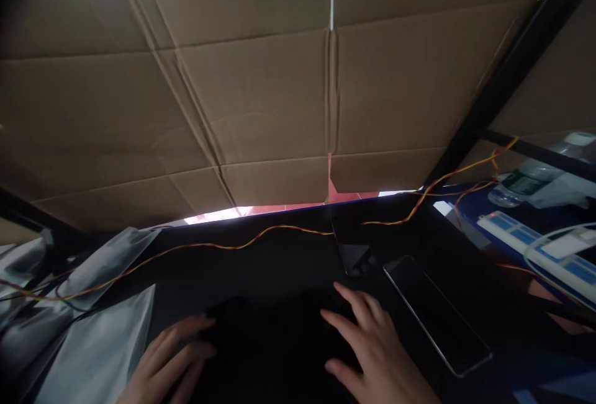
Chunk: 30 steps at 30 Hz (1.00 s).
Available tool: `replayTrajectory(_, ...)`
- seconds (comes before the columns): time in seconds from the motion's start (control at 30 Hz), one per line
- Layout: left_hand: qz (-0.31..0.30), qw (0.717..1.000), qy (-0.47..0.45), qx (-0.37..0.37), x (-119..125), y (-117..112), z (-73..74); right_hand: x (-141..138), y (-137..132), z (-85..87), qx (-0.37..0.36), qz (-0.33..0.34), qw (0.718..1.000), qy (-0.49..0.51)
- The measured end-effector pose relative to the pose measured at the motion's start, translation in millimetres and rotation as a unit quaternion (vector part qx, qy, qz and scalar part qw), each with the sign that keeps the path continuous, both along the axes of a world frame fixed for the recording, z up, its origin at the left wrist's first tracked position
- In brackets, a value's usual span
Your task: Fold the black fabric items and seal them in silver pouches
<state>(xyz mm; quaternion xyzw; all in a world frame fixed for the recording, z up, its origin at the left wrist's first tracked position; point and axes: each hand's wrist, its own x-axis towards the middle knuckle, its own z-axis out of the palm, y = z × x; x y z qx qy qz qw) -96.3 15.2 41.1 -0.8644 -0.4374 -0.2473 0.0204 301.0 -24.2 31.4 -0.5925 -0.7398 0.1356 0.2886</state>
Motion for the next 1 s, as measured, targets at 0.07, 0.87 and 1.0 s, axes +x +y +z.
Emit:
replayTrajectory(0.07,0.002,0.999,0.037,-0.025,16,13,9.0,-2,14,9.1,-0.045,0.012,0.999,0.025)
replayTrajectory(0.87,-0.013,0.993,0.117,-0.031,6,6,-8.8,-26,20,-3.2,-0.088,0.142,0.984,-0.068)
replayTrajectory(1.0,0.046,0.993,0.098,-0.044,19,6,-8.8,-33,25,20.1,-0.028,0.122,0.99,-0.07)
